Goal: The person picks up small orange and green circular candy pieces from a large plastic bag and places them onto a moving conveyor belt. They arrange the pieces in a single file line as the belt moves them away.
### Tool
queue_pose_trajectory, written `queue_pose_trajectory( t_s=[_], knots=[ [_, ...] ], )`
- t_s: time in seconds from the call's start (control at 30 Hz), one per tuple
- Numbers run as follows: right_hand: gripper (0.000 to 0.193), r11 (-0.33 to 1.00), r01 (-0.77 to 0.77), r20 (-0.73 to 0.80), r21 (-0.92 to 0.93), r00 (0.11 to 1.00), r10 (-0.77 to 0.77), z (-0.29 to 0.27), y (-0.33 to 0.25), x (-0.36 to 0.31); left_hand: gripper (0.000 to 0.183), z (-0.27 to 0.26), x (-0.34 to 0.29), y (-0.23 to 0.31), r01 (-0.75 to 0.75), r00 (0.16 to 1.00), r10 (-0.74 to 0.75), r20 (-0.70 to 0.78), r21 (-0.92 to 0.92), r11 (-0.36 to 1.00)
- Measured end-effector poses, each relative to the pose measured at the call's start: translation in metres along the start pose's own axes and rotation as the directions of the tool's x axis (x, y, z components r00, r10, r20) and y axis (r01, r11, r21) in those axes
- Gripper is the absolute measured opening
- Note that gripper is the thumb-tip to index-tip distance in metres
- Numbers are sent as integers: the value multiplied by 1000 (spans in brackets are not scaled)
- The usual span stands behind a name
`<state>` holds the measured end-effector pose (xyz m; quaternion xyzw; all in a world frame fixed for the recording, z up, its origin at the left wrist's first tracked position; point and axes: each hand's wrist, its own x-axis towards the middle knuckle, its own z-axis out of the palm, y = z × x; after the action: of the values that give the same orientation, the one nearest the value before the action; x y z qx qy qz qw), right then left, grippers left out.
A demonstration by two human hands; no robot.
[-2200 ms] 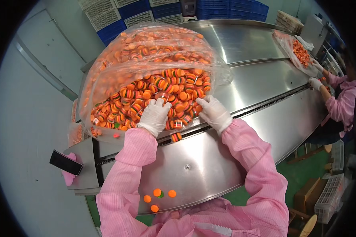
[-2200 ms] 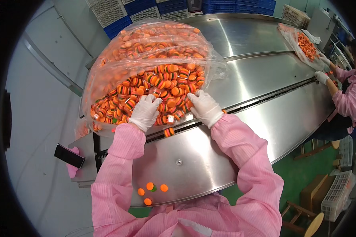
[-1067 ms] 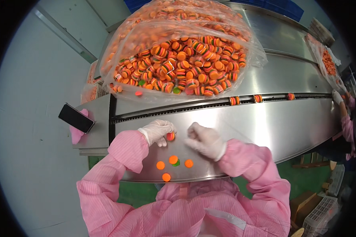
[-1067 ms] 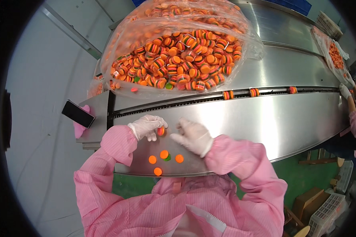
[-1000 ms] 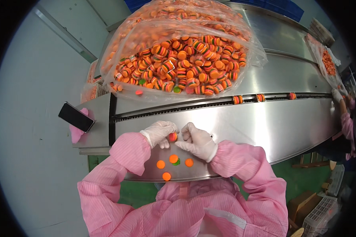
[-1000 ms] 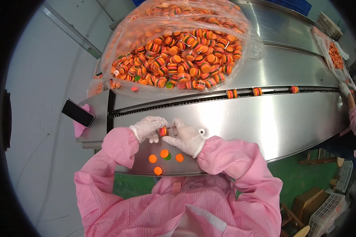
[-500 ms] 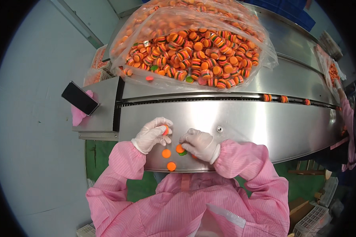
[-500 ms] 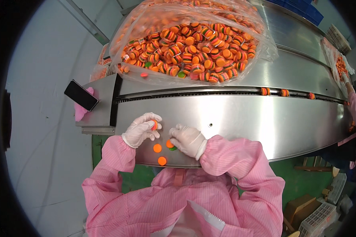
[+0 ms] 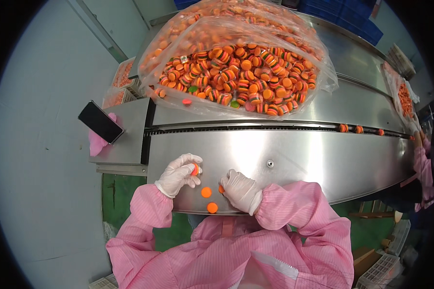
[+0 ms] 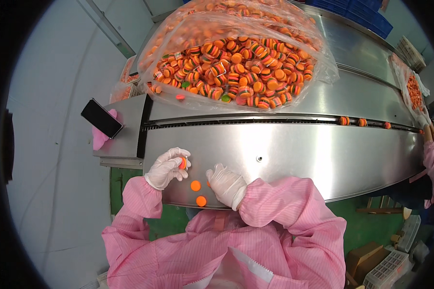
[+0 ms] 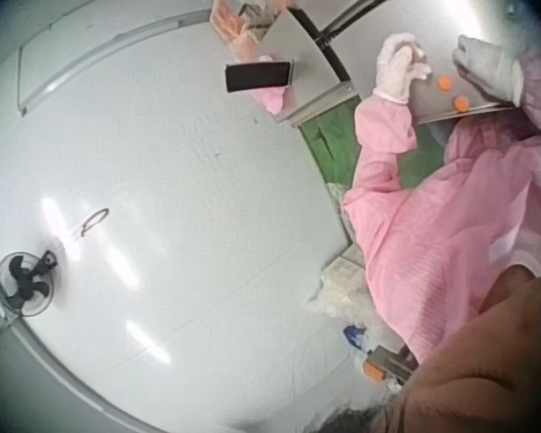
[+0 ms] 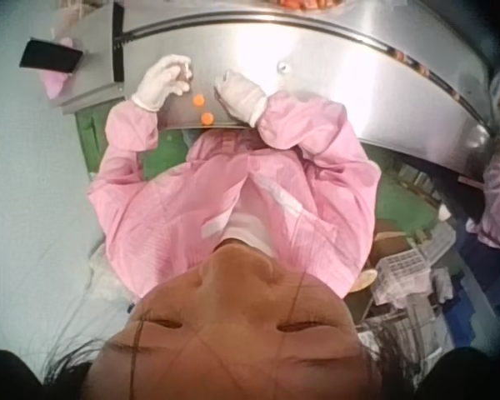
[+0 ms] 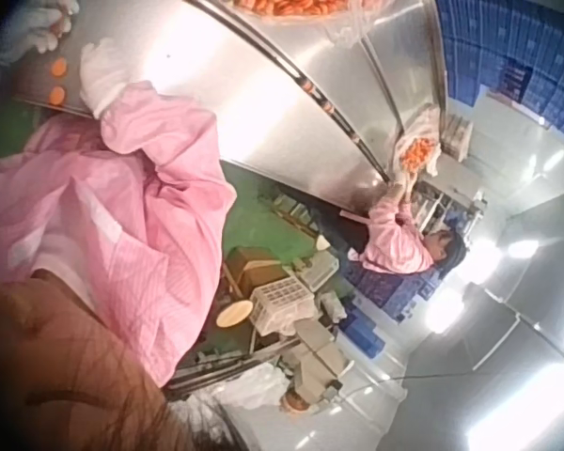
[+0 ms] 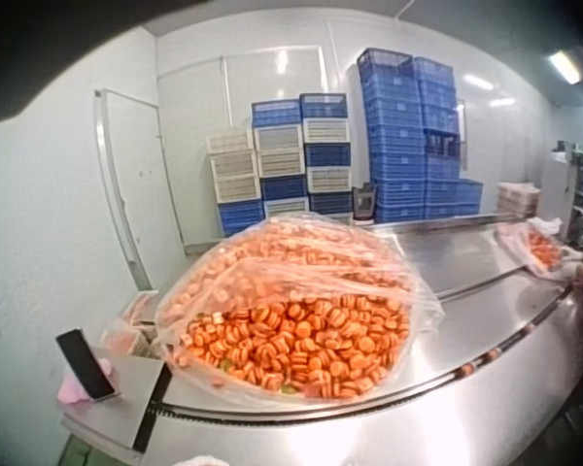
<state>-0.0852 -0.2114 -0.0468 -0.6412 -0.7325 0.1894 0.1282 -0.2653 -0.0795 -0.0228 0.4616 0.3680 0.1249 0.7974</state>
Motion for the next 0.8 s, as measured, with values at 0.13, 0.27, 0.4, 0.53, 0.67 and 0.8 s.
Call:
queue_pose_trajectory(
  t_s=[0.13,0.27,0.4,0.53,0.67,0.8],
  knots=[
    [24,995,22,32,-100,999,-18,-5,-8,-3,23,9,7,3,40,999,-40,8,-6,999],
    [27,995,81,26,-61,997,-80,-5,-8,-8,28,19,12,3,33,993,-27,112,-55,998],
    [28,978,154,-84,138,986,-144,6,0,-11,38,29,18,-1,-5,991,3,135,10,1000],
    [23,600,58,-214,798,958,191,-27,26,-7,40,42,27,-10,-23,998,17,59,107,994],
    [21,405,114,-305,907,841,448,-44,28,-1,43,73,34,-4,10,1000,-14,17,208,978],
    [19,386,138,-326,912,816,478,-34,30,-2,45,88,49,-17,-59,998,68,-18,295,954]
  ],
)
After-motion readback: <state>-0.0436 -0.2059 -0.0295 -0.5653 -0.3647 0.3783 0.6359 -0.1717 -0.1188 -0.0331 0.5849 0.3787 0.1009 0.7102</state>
